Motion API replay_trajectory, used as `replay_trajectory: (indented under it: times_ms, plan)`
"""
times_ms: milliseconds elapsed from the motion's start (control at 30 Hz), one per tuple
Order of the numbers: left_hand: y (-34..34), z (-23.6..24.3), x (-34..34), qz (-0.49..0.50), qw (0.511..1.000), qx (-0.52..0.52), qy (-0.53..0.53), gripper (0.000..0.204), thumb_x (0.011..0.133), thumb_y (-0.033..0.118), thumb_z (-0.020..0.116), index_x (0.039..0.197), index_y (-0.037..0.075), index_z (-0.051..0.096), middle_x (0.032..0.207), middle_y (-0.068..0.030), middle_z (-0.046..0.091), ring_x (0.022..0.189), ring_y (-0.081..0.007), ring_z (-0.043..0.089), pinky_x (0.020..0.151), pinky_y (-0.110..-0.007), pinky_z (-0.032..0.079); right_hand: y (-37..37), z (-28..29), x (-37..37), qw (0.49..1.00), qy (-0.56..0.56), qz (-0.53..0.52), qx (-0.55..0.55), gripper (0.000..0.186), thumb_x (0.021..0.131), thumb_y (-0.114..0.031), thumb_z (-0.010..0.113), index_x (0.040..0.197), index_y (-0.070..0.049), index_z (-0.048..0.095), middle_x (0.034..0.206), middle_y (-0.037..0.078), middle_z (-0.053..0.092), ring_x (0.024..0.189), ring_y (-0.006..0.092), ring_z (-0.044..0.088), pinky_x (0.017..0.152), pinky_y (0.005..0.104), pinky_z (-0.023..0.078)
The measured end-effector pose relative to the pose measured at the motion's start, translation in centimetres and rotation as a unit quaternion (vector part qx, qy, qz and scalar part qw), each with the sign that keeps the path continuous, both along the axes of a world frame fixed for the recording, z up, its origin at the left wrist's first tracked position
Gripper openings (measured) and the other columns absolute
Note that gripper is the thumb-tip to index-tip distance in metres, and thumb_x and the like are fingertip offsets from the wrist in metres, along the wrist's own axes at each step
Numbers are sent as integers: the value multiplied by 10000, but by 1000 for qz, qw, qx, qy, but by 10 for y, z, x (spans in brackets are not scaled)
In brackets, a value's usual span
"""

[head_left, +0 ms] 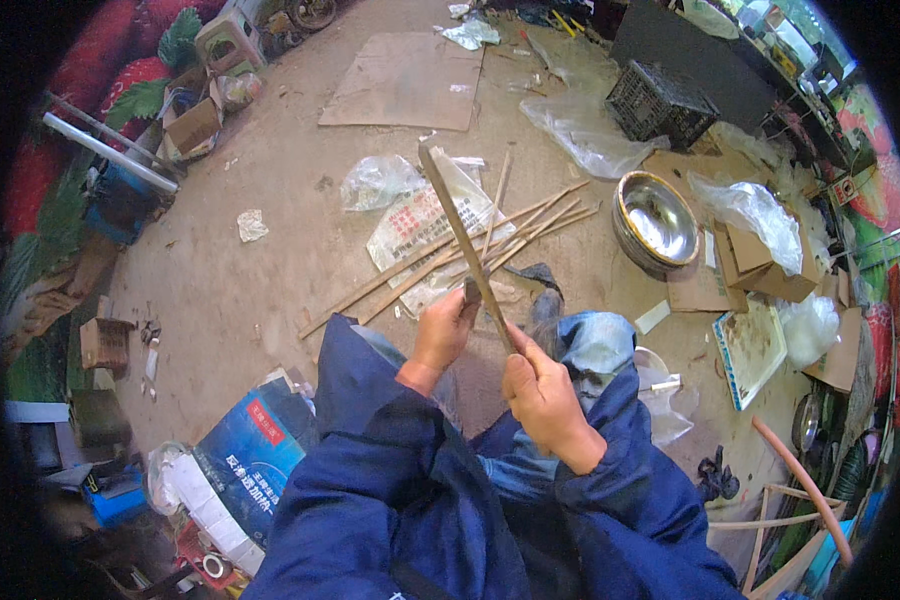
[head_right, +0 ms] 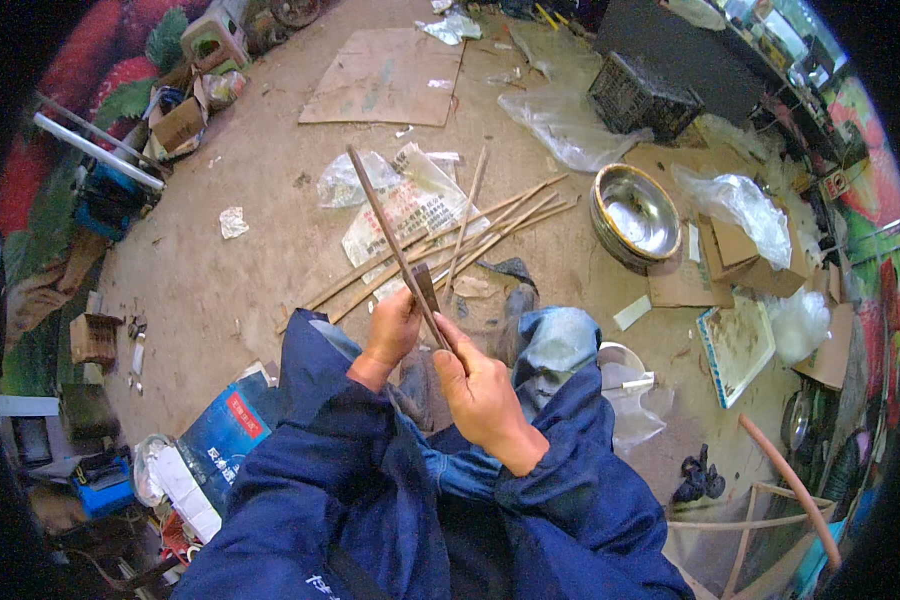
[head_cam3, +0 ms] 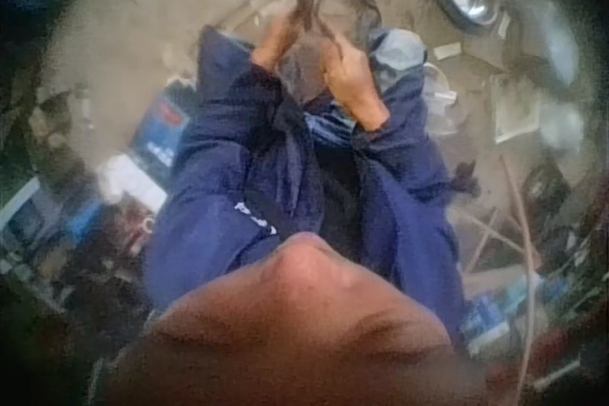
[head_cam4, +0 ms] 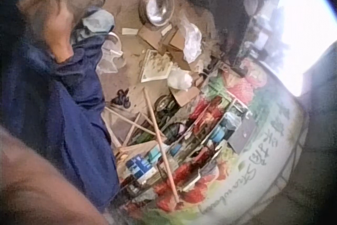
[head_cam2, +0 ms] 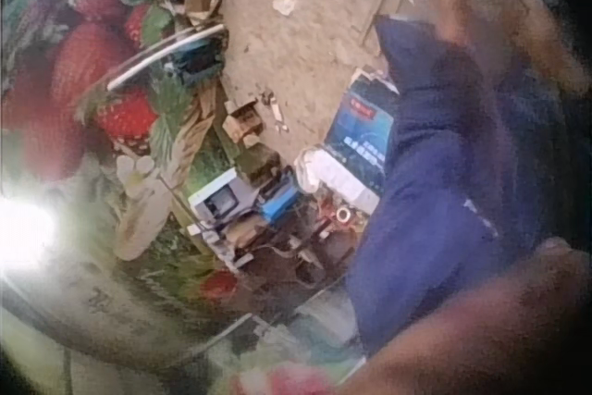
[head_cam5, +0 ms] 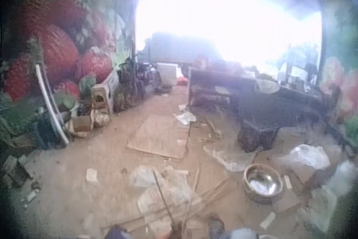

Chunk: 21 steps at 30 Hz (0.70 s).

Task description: The person sits on the floor and uses a knife to sharpen thin wooden sticks one by one. They hold each stick with the left hand and scrape the blade along its length with the right hand, then place the finished stick into a growing pile. The person repeats this process for multiple sticks and gathers them at the end.

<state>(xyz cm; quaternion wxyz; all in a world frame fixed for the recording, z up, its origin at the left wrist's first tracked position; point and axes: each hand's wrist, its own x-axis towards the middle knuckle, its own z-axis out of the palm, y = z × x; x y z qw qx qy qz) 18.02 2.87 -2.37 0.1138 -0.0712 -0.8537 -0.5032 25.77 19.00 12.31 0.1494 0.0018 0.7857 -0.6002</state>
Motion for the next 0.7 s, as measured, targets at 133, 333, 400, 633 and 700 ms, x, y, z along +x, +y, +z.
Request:
replay_trajectory:
  times_ms: [133, 333, 400, 633, 700]
  plan:
    - [-7, 3, -3, 14, 998, -68, -10, 105, 931, 143, 648, 1011, 77, 654, 900, -183, 679, 829, -423, 654, 688, -462, 516, -5, 9, -7, 999, 29, -1, 21, 492, 1035, -340, 489, 1409, -22, 516, 904, 244, 671, 835, 211, 663, 791, 357, 512]
    - [-7, 0, -5, 18, 998, -34, -41, 118, 925, 188, 650, 980, 83, 651, 900, -197, 672, 838, -421, 654, 680, -494, 508, -4, 11, -6, 1000, -4, -13, 27, 465, 1029, -303, 499, 1401, -25, 528, 751, 205, 593, 696, 180, 578, 714, 359, 505]
    - [-6, -1, -8, 31, 998, -47, 14, 100, 930, 173, 639, 966, 80, 646, 896, -193, 669, 824, -421, 650, 670, -490, 504, -4, 5, -13, 998, 48, -16, 25, 453, 1032, -289, 494, 1405, -34, 528, 724, 178, 584, 676, 168, 562, 692, 354, 504]
    - [-8, -8, -19, 21, 999, -31, 16, 161, 916, 156, 667, 1054, 72, 669, 891, -217, 672, 844, -413, 666, 674, -423, 521, 1, -13, -20, 997, 42, -28, 50, 463, 1026, -345, 510, 1361, -31, 566, 719, 190, 599, 682, 209, 613, 684, 363, 511]
    - [-7, -13, -18, 37, 998, -52, 2, 138, 916, 148, 666, 1029, 68, 670, 847, -202, 672, 798, -410, 666, 653, -427, 518, 1, -13, -20, 998, -11, -38, 44, 476, 1027, -365, 509, 1355, -25, 568, 708, 178, 589, 675, 217, 602, 694, 363, 509]
